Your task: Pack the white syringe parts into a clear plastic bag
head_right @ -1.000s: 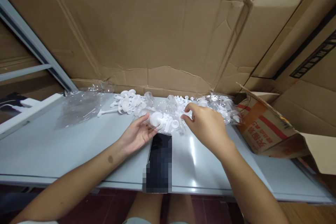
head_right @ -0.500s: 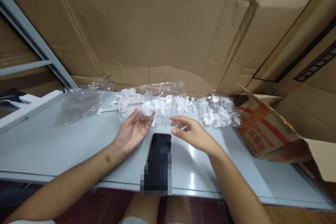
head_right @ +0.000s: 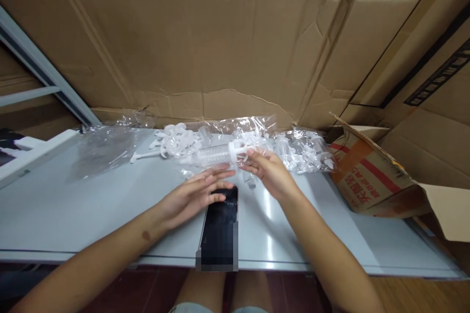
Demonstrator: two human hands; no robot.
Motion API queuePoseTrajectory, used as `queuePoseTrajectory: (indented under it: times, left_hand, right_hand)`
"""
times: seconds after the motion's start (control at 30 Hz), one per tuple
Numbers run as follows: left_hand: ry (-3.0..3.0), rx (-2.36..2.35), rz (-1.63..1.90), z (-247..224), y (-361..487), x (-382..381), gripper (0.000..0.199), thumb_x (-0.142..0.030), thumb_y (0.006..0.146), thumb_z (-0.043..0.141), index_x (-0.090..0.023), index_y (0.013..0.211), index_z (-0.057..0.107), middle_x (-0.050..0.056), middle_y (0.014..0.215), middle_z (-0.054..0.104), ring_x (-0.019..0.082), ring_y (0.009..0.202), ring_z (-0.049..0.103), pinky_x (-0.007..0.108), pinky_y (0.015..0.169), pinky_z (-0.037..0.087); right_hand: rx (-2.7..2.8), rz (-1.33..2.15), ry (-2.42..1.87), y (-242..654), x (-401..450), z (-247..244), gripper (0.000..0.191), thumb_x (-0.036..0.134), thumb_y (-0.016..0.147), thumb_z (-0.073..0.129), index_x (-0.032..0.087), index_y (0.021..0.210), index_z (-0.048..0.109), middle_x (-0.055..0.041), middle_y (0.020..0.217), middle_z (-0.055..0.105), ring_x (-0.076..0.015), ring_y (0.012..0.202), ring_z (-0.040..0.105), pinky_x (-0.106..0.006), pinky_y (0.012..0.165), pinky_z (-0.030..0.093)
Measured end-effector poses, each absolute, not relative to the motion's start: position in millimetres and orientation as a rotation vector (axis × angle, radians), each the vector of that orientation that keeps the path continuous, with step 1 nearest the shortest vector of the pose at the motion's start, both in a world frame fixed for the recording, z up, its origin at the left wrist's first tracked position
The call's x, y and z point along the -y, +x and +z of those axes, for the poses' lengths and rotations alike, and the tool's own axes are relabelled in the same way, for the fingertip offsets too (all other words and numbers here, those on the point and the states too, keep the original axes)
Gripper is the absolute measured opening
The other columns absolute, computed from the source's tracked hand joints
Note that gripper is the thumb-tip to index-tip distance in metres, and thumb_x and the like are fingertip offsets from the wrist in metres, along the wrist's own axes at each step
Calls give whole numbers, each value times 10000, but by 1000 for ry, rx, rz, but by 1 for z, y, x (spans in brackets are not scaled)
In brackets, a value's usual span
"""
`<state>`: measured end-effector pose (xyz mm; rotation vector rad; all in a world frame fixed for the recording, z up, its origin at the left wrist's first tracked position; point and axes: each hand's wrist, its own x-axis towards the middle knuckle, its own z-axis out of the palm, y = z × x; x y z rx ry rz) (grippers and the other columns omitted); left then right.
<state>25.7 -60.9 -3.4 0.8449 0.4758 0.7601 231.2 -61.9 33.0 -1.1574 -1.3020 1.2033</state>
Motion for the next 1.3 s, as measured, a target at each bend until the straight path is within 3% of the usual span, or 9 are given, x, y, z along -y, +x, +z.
queuePoseTrajectory:
  times: [0.17, 0.27, 0.33, 0.43, 0.57, 0.8, 0.97, 1.03, 1.3]
  left_hand:
    - [1095, -285, 397, 7, 12, 62, 439, -369, 756, 693, -163, 1140, 643, 151, 1094, 661, 204, 837, 669, 258, 651, 497]
    - [1025, -271, 725, 12, 6, 56, 330, -402, 726, 711, -186, 975, 684, 49, 770, 681, 99, 471, 580, 185, 390, 368]
    - [972, -345, 1104, 14, 4, 51, 252, -405, 718, 718, -196, 852, 672, -14, 625, 611, 57, 392, 480, 173, 368, 326]
    - [1092, -494, 1357, 13, 5, 44, 352, -388, 668, 767, -200, 944, 656, 26, 790, 657, 122, 652, 598, 207, 578, 462]
    - [1307, -546, 1056, 2, 14, 48, 555, -272, 677, 776, -218, 1193, 578, 109, 1153, 630, 231, 1046, 590, 300, 881, 455]
    - [1188, -616, 1054, -7, 29, 58, 403, -171, 655, 779, -203, 1038, 661, 62, 1009, 689, 201, 965, 626, 290, 890, 446]
    - [1110, -608, 1153, -3, 27, 52, 337, -184, 689, 754, -185, 1012, 658, 61, 998, 695, 197, 955, 633, 295, 888, 457]
    - [1112, -585, 1191, -2, 25, 51, 332, -190, 710, 738, -194, 1031, 652, 51, 974, 695, 191, 923, 638, 305, 884, 464]
    - [1100, -592, 1173, -7, 25, 51, 304, -205, 698, 749, -199, 989, 658, 58, 1002, 687, 195, 974, 629, 293, 885, 464]
  right_hand:
    - [1418, 1080, -1189, 269, 53, 65, 268, 361, 717, 721, 193, 910, 643, -39, 882, 685, -161, 774, 656, -286, 664, 549]
    - [1536, 944, -1285, 275, 58, 84, 266, 370, 721, 717, 169, 882, 647, -32, 770, 665, -136, 657, 623, -250, 565, 496]
    - [1605, 884, -1312, 271, 64, 94, 270, 381, 724, 714, 167, 877, 653, -33, 745, 661, -138, 630, 616, -255, 547, 479]
    - [1672, 896, -1298, 262, 68, 98, 318, 382, 720, 723, 176, 949, 645, -31, 746, 673, -147, 647, 630, -264, 565, 483]
    - [1640, 981, -1219, 249, 63, 86, 407, 385, 712, 736, 197, 1045, 595, -28, 772, 697, -157, 669, 651, -284, 600, 506]
    - [1596, 1066, -1086, 215, 62, 54, 398, 435, 780, 654, 201, 1088, 560, -51, 856, 693, -178, 797, 666, -347, 747, 528]
    - [1768, 917, -1088, 209, 71, 35, 780, 350, 714, 742, 282, 1382, 345, -109, 1409, 441, -250, 1268, 457, -420, 1010, 416]
    - [1826, 913, -1140, 212, 73, 26, 866, 343, 714, 744, 295, 1429, 257, -112, 1451, 389, -271, 1303, 416, -446, 1024, 401]
    - [1888, 734, -1169, 205, 84, 12, 508, 298, 805, 618, 241, 1272, 428, -102, 1267, 560, -268, 1161, 541, -419, 963, 437]
